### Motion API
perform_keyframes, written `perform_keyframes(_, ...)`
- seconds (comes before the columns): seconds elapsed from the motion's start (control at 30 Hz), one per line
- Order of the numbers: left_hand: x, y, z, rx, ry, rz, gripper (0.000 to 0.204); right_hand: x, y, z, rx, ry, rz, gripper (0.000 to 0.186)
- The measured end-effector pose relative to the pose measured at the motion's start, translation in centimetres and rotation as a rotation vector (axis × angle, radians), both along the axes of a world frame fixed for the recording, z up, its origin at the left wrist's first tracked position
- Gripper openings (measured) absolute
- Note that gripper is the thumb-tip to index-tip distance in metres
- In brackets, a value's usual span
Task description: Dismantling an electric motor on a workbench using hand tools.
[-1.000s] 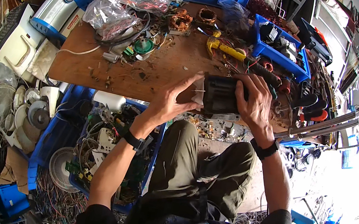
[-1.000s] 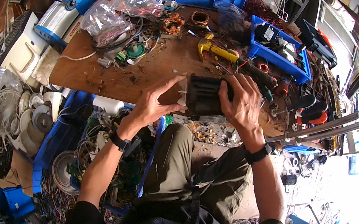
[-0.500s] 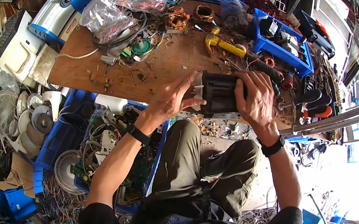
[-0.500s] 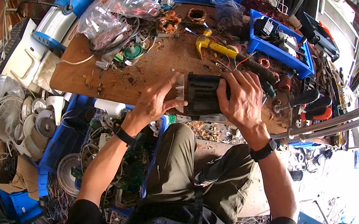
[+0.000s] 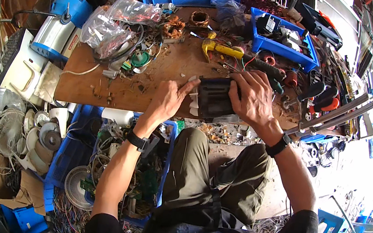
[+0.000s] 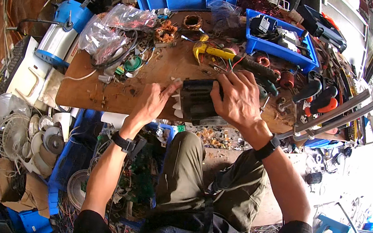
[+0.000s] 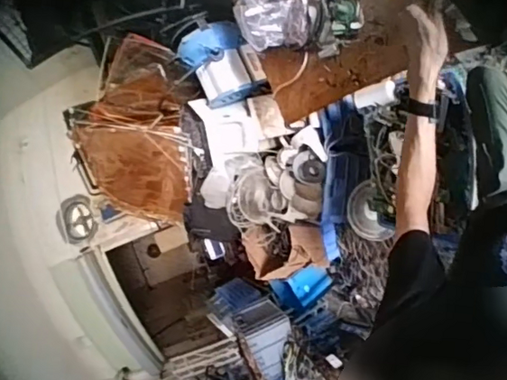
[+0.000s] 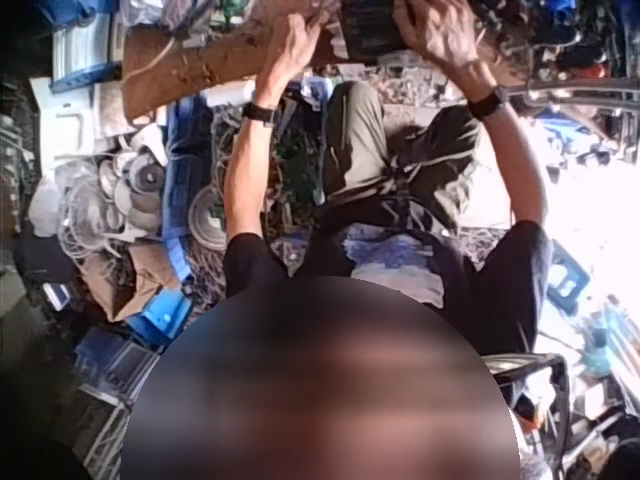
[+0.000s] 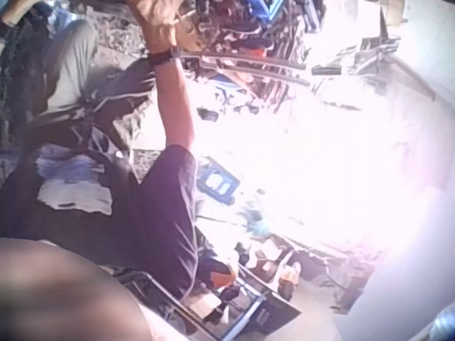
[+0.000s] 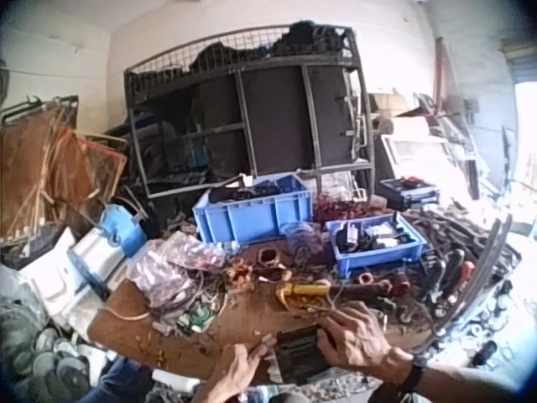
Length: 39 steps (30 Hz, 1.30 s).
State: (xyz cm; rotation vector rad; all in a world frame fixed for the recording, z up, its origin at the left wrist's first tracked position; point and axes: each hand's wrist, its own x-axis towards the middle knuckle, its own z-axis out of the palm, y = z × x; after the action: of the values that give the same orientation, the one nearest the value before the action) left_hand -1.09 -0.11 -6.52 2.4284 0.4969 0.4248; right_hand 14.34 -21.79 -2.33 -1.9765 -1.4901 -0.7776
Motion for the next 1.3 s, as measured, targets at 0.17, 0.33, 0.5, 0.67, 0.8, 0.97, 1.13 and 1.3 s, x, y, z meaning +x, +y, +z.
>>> perform_keyframes(0.17, 0.0, 0.9, -2.0, -0.208, -0.154, -0.057, 0.063, -0.3, 0.2, -0.3, 0.071, -0.086, -0.044, 0.020)
perform_keyframes(0.33, 0.1, -0.6, -1.5, -0.683, -0.073, -0.039, 0.056, -4.7, 3.2, -1.5, 0.202, 0.070, 0.033, 0.020)
perform_keyframes(0.5, -0.4, -2.1, -0.4, -0.456, 0.065, -0.079, 0.055, -5.0, 4.5, -2.8, 0.090, 0.092, -0.109, 0.031)
perform_keyframes(0.67, -0.7, -1.7, -1.8, -0.299, 0.005, -0.081, 0.055, -5.4, 4.9, -2.5, 0.000, 0.120, -0.124, 0.041)
perform_keyframes(0.8, -0.7, -1.7, -2.4, -1.280, -0.268, 0.030, 0.064, -5.8, 4.9, -2.6, 0.061, 0.161, -0.124, 0.048)
perform_keyframes(0.97, -0.7, -2.9, -1.9, -1.029, -0.197, 0.008, 0.076, -5.7, 4.8, -2.8, 0.096, 0.177, -0.142, 0.058)
perform_keyframes(1.13, -0.5, -3.5, -2.1, -1.018, -0.252, 0.040, 0.079, -5.5, 4.8, -3.0, 0.099, 0.173, -0.141, 0.059)
perform_keyframes(1.3, -0.8, -3.2, -2.9, -0.900, -0.277, 0.044, 0.076, -5.7, 4.7, -2.5, 0.009, 0.222, -0.106, 0.059)
